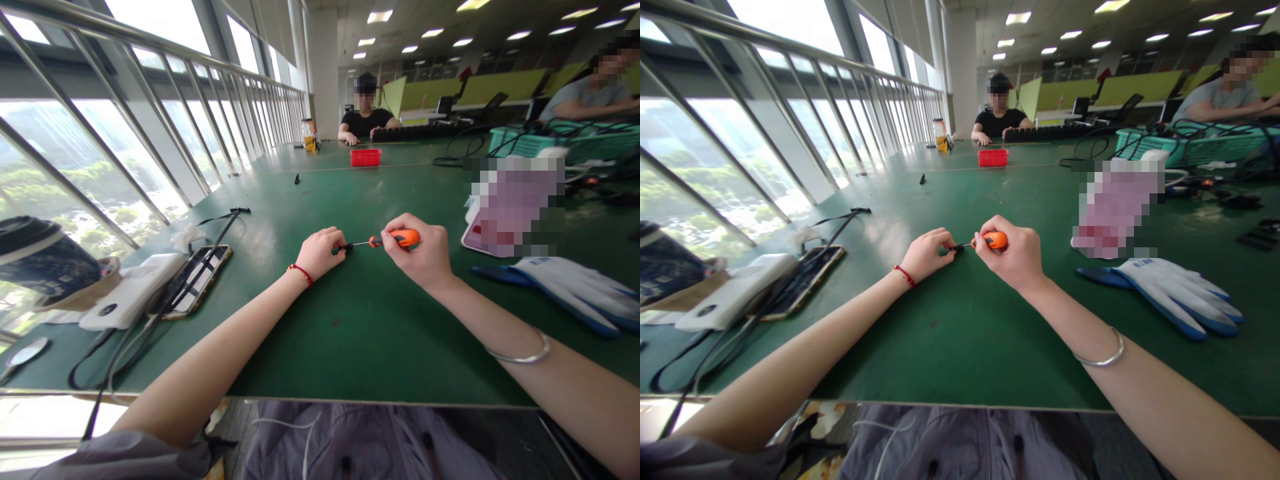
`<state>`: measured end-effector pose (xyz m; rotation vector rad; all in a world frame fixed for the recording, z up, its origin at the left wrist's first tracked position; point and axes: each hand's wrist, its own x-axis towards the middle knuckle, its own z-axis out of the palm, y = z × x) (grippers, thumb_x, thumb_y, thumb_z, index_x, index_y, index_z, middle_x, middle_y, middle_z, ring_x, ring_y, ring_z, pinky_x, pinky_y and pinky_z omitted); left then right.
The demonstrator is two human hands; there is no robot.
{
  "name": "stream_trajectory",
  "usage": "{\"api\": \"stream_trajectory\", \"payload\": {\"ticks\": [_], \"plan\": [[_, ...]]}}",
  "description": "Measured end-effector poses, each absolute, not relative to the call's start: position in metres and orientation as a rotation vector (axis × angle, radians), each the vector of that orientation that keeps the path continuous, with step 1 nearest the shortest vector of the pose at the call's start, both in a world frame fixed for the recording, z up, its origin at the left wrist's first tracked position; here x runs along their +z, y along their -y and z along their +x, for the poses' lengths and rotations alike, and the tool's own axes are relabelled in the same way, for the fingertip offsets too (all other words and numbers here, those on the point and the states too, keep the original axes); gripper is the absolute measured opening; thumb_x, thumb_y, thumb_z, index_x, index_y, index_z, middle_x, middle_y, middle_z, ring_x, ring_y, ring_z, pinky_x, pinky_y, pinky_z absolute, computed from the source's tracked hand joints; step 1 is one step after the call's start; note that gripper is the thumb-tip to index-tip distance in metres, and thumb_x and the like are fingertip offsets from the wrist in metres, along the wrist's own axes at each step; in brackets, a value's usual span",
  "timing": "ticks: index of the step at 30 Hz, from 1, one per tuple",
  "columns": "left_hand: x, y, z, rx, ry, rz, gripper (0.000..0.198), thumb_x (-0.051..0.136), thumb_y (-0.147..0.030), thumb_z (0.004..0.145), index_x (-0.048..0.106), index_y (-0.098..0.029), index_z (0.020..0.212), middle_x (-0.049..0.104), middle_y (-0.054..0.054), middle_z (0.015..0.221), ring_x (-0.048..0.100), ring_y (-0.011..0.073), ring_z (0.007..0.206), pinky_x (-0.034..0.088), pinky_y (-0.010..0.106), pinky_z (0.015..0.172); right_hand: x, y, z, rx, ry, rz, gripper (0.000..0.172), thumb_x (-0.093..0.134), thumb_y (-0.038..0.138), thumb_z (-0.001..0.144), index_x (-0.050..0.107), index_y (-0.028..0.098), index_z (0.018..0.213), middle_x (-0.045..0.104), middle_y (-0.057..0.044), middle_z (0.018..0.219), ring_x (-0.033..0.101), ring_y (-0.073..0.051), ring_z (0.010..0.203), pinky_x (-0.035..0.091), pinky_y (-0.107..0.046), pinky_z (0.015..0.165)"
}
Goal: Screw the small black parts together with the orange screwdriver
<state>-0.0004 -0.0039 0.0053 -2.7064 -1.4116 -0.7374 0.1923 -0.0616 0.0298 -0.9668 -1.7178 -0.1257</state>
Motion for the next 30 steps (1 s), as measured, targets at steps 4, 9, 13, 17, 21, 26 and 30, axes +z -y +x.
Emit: {"api": "stream_trajectory", "payload": {"ticks": [4, 9, 13, 17, 21, 26, 30], "plan": [[0.0042, 0.0012, -0.0029, -0.774, 1.402, -2.752, 0.006, 0.054, -0.019, 0.071, 0.059, -0.019, 0.075, 0.061, 0.001, 0.084, 0.059, 0.0161, 0.079, 0.046, 0.026, 0.068, 0.0317, 0.0601, 0.1937, -0.078, 1.708, -0.985, 0.023, 0.05, 0.033, 0.082, 0.056, 0.021, 0.064, 0.062, 0.0, 0.058, 0.055, -0.012, 0.051, 0.039, -0.024, 0.051], [0.0025, -0.003, -0.0062, -0.835, 1.404, -2.819, 0.007, 0.056, -0.018, 0.07, 0.06, -0.018, 0.076, 0.062, 0.001, 0.085, 0.059, 0.0151, 0.078, 0.047, 0.026, 0.07, 0.0332, 0.0621, 0.1931, -0.079, 1.698, -0.999, 0.011, 0.057, 0.023, 0.071, 0.058, 0.021, 0.082, 0.06, 0.003, 0.063, 0.052, -0.011, 0.048, 0.041, -0.024, 0.051], [0.0007, -0.0047, -0.0075, -0.853, 1.395, -2.835, 0.008, 0.056, -0.018, 0.07, 0.06, -0.018, 0.076, 0.062, 0.001, 0.085, 0.059, 0.0149, 0.079, 0.048, 0.026, 0.072, 0.0335, 0.0628, 0.1921, -0.097, 1.675, -1.035, 0.015, 0.059, 0.025, 0.07, 0.053, 0.022, 0.084, 0.053, 0.006, 0.055, 0.05, -0.012, 0.046, 0.04, -0.024, 0.051], [-0.0003, -0.0051, -0.0083, -0.861, 1.381, -2.838, 0.007, 0.055, -0.019, 0.07, 0.06, -0.018, 0.076, 0.062, 0.001, 0.086, 0.059, 0.0152, 0.079, 0.048, 0.027, 0.072, 0.033, 0.0613, 0.1923, -0.109, 1.656, -1.068, 0.01, 0.058, 0.032, 0.076, 0.054, 0.023, 0.078, 0.054, 0.005, 0.053, 0.051, -0.012, 0.046, 0.04, -0.025, 0.051], [-0.0002, -0.005, -0.0085, -0.849, 1.388, -2.833, 0.008, 0.055, -0.019, 0.071, 0.06, -0.019, 0.077, 0.062, 0.001, 0.086, 0.059, 0.0153, 0.079, 0.048, 0.027, 0.071, 0.0322, 0.0598, 0.1928, -0.152, 1.667, -0.987, 0.026, 0.059, 0.028, 0.073, 0.053, 0.023, 0.098, 0.06, 0.002, 0.069, 0.057, -0.016, 0.061, 0.046, -0.029, 0.061], [0.0001, -0.0039, -0.0069, -0.856, 1.381, -2.824, 0.007, 0.055, -0.018, 0.071, 0.059, -0.019, 0.076, 0.062, 0.001, 0.085, 0.06, 0.0156, 0.08, 0.048, 0.027, 0.071, 0.0325, 0.059, 0.1931, -0.292, 1.638, -1.037, 0.012, 0.061, 0.034, 0.075, 0.056, 0.024, 0.079, 0.062, 0.0, 0.066, 0.057, -0.019, 0.069, 0.046, -0.033, 0.069], [-0.0001, -0.0032, -0.0046, -0.873, 1.367, -2.827, 0.008, 0.054, -0.016, 0.071, 0.059, -0.019, 0.077, 0.062, 0.001, 0.086, 0.059, 0.0155, 0.08, 0.048, 0.027, 0.071, 0.0334, 0.059, 0.194, -0.252, 1.654, -0.97, 0.021, 0.059, 0.028, 0.075, 0.056, 0.024, 0.095, 0.063, -0.001, 0.074, 0.057, -0.02, 0.071, 0.047, -0.035, 0.072]]}}
